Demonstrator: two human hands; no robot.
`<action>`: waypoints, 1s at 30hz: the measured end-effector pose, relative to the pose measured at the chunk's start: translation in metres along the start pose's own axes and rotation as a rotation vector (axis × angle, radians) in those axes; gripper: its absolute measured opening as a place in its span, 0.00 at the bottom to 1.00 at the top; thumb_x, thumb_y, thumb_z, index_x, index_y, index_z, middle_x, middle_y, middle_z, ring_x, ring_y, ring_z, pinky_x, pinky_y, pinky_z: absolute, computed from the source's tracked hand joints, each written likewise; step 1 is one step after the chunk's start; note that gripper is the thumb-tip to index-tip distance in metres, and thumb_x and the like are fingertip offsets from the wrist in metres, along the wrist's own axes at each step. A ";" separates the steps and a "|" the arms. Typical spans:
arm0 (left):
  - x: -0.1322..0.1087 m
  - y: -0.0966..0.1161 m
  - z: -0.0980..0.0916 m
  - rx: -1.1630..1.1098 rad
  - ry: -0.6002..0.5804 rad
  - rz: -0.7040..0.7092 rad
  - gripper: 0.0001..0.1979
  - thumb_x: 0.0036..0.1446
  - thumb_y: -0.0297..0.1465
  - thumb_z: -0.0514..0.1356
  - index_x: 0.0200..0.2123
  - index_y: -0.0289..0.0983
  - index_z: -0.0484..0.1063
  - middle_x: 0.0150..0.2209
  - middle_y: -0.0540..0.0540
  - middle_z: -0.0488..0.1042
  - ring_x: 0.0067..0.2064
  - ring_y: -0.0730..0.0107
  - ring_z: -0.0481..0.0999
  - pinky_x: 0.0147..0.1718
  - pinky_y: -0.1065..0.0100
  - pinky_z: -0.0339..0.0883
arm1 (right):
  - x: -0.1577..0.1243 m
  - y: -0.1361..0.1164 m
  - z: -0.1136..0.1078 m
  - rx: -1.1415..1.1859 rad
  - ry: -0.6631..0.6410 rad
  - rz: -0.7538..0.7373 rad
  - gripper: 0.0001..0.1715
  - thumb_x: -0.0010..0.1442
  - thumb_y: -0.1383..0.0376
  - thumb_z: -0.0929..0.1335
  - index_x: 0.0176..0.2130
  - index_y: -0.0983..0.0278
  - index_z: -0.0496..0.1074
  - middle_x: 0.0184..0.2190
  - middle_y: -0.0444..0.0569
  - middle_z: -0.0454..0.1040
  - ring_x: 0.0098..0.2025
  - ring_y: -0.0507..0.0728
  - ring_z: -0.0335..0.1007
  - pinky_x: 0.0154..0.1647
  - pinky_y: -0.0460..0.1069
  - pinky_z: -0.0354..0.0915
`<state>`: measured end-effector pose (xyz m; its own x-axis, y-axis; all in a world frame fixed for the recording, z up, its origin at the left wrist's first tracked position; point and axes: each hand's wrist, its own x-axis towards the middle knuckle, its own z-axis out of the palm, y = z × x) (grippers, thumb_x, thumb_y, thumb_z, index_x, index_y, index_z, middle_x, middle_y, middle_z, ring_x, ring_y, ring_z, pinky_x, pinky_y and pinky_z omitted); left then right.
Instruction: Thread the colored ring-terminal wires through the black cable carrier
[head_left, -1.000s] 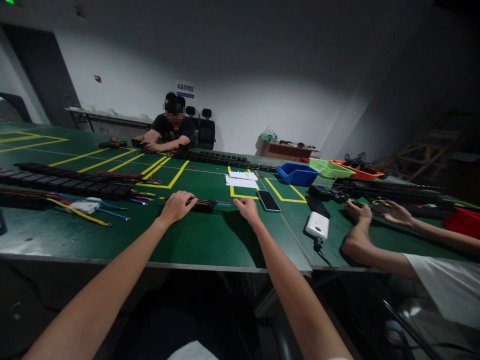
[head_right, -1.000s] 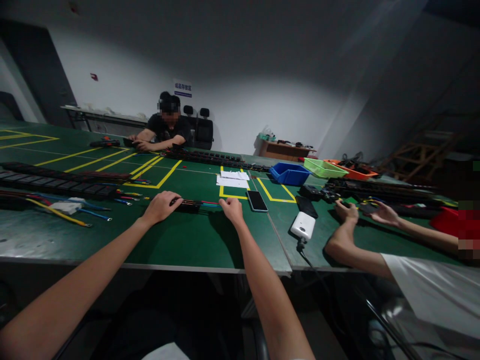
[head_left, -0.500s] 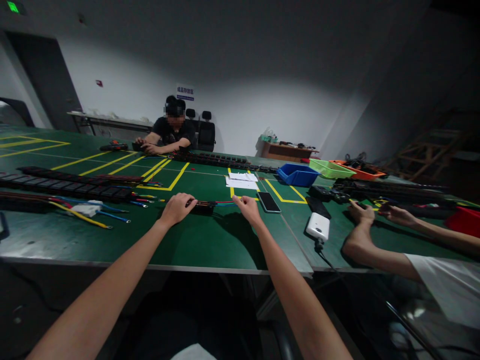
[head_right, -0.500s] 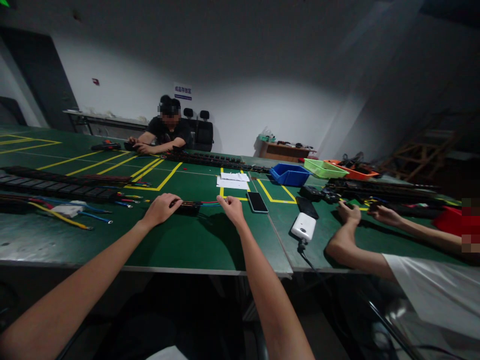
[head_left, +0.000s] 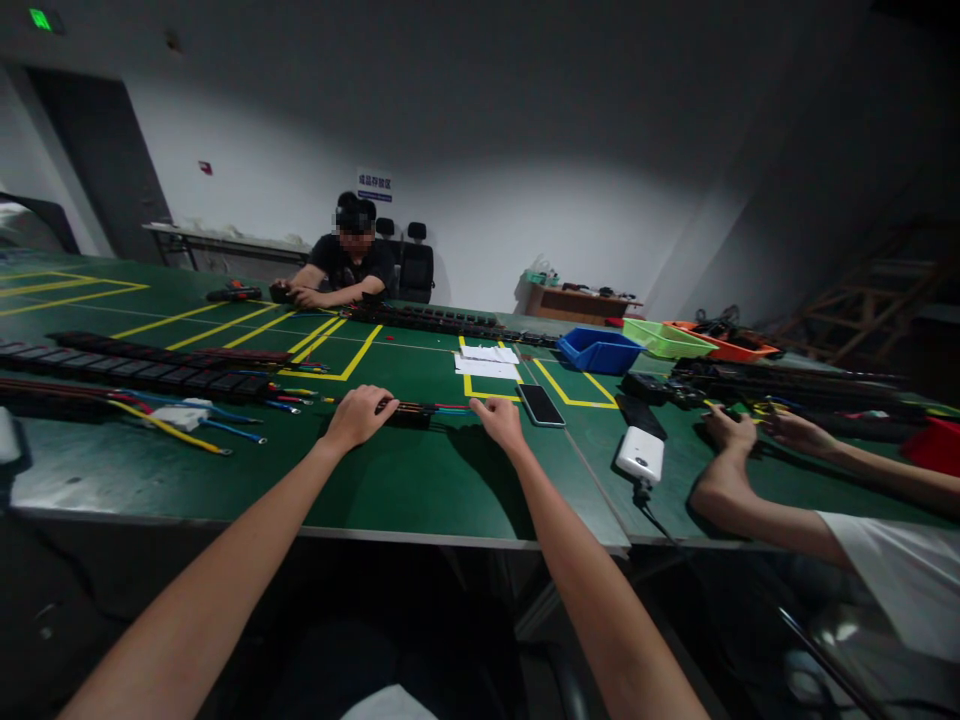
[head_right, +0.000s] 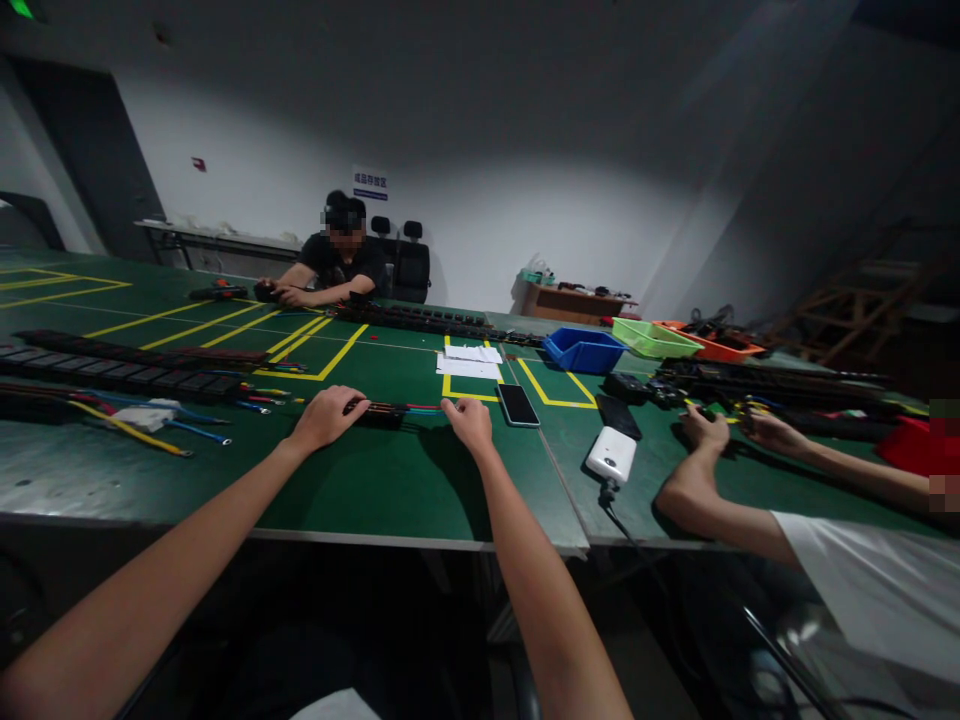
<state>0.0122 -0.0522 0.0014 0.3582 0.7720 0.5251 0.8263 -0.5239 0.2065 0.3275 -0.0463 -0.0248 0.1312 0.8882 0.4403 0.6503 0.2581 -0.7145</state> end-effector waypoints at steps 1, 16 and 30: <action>0.000 0.000 0.000 -0.001 0.000 -0.001 0.20 0.69 0.43 0.51 0.43 0.37 0.77 0.42 0.39 0.80 0.44 0.53 0.77 0.46 0.52 0.70 | 0.000 -0.001 -0.001 0.011 -0.004 -0.003 0.32 0.57 0.42 0.66 0.17 0.60 0.54 0.17 0.41 0.53 0.23 0.51 0.50 0.25 0.48 0.44; 0.000 0.000 0.002 0.001 0.011 0.002 0.19 0.69 0.43 0.51 0.43 0.37 0.77 0.42 0.40 0.80 0.44 0.54 0.77 0.47 0.53 0.69 | -0.002 0.002 0.002 -0.051 -0.019 0.000 0.28 0.56 0.45 0.66 0.18 0.60 0.57 0.17 0.42 0.58 0.23 0.52 0.53 0.25 0.48 0.44; -0.003 0.002 0.000 0.011 0.003 -0.008 0.20 0.70 0.43 0.49 0.43 0.37 0.77 0.42 0.40 0.80 0.45 0.55 0.76 0.47 0.53 0.69 | -0.001 -0.006 -0.003 0.030 -0.021 -0.040 0.33 0.59 0.38 0.61 0.20 0.60 0.55 0.18 0.41 0.56 0.24 0.51 0.52 0.26 0.48 0.49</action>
<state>0.0130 -0.0558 0.0003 0.3497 0.7751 0.5262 0.8343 -0.5132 0.2015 0.3254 -0.0496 -0.0193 0.0900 0.8847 0.4573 0.6321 0.3041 -0.7127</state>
